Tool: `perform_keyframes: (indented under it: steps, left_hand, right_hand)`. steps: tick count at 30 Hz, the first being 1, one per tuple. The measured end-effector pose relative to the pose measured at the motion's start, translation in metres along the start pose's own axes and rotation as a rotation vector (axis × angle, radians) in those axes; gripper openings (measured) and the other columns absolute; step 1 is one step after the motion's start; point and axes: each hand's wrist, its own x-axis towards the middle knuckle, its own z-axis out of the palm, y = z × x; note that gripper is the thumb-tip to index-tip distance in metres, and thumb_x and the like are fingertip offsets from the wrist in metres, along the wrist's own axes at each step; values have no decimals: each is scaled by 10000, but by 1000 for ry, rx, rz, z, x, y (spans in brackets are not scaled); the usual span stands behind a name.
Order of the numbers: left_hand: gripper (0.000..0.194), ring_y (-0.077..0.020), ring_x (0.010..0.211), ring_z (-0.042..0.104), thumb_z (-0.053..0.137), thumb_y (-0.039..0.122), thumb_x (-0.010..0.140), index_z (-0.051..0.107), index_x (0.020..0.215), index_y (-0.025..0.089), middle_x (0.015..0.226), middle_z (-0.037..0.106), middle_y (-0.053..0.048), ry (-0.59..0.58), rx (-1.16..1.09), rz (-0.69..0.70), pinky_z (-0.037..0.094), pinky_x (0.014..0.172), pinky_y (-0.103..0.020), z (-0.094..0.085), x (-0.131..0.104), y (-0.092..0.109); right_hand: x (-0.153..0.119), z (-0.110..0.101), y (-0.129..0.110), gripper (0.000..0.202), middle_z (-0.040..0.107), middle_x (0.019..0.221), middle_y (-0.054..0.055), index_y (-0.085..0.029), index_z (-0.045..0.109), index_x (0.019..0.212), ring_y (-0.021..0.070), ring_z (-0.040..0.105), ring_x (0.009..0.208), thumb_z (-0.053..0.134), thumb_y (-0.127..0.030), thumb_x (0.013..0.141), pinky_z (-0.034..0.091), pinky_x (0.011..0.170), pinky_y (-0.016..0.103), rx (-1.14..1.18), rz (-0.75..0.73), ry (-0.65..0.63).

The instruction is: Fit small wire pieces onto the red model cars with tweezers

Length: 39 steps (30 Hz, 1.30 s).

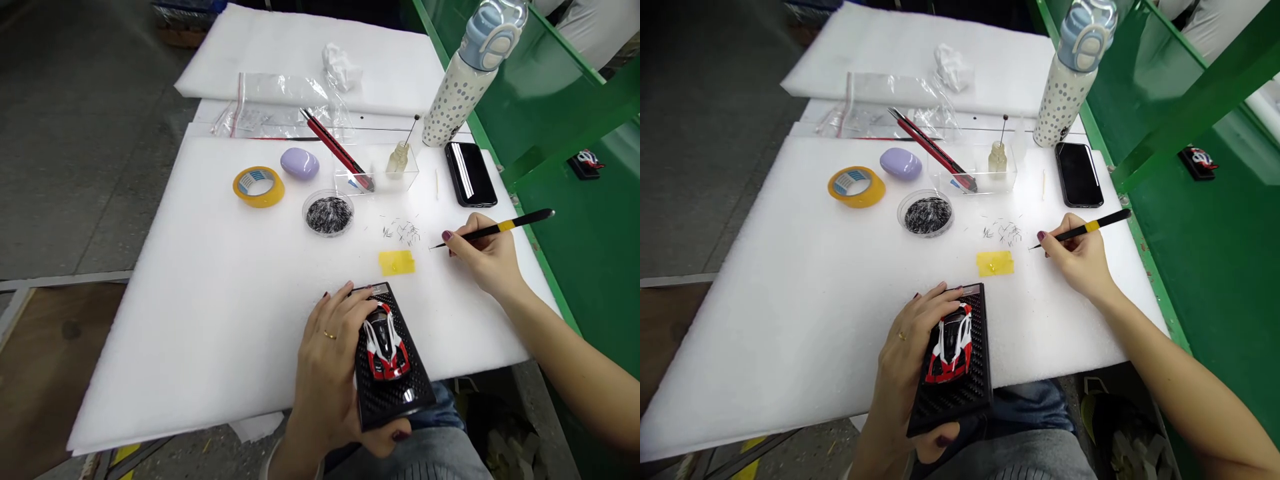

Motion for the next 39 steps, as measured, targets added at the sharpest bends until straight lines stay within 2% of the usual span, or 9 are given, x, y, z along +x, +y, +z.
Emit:
perform_keyframes:
  steps: [2,4,9,15,21,29,31,36,39]
  left_hand:
    - [675,-300,1440,486,365,730,951,504,1395,242,1415,644,-89,4,-11,16,304,1219,-480,-1,0,0]
    - [825,-309,1436,492,349,859,876,498,1403,241,1418,641,-93,-1,-17,19,302,1221,-473,-2,1,1]
    - [916,-305,1443,486,293,932,840,490,1411,242,1433,629,-93,-1,-21,12,289,1231,-457,-3,2,3]
    - [896,-303,1438,486,313,911,852,487,1411,234,1421,631,-103,-6,-20,19,279,1237,-454,-3,3,3]
    - [883,-315,1451,467,299,892,875,478,1424,224,1441,615,-110,-11,-39,17,272,1235,-466,-4,1,6]
    - [885,-334,1436,484,308,900,856,482,1420,240,1420,632,-111,-14,-13,6,299,1226,-512,-3,1,3]
    - [784,-323,1439,484,327,825,906,488,1413,249,1419,638,-100,-24,3,-2,314,1221,-514,-2,1,1]
    - [463,-305,1453,476,375,471,1005,503,1395,257,1420,645,-82,-21,19,-22,342,1210,-544,-3,0,2]
    - [486,-311,1458,467,392,483,993,491,1410,254,1431,636,-89,-35,9,-17,333,1214,-547,-3,0,2]
  right_hand:
    - [0,0,-1,378,555,536,-14,-234,546,607,124,500,483,856,-385,761,326,448,275,-51,4,3]
    - [1,0,-3,354,548,529,-17,-233,542,602,124,501,483,829,-335,783,326,457,279,-70,20,-7]
    - [6,1,-4,304,553,551,-28,-228,549,632,126,547,501,803,-233,800,386,488,279,-41,89,-4]
    - [8,2,-4,265,600,540,-16,-225,560,659,136,574,503,765,-137,802,392,486,269,-67,176,3]
    - [9,2,-3,256,597,539,-13,-230,561,665,135,559,493,775,-153,783,374,472,271,-15,131,5]
    - [30,21,-11,261,619,556,-14,-230,531,719,123,564,519,772,-207,817,404,505,267,79,115,-5]
    - [30,22,-10,269,614,543,-24,-230,519,723,118,547,503,774,-213,809,379,493,264,51,123,0]
    - [27,19,-6,240,613,547,-15,-224,539,698,129,556,523,751,-159,790,381,505,276,-10,120,24]
    - [27,18,-5,245,619,573,-2,-230,542,699,148,566,542,765,-184,787,392,508,292,-24,107,9]
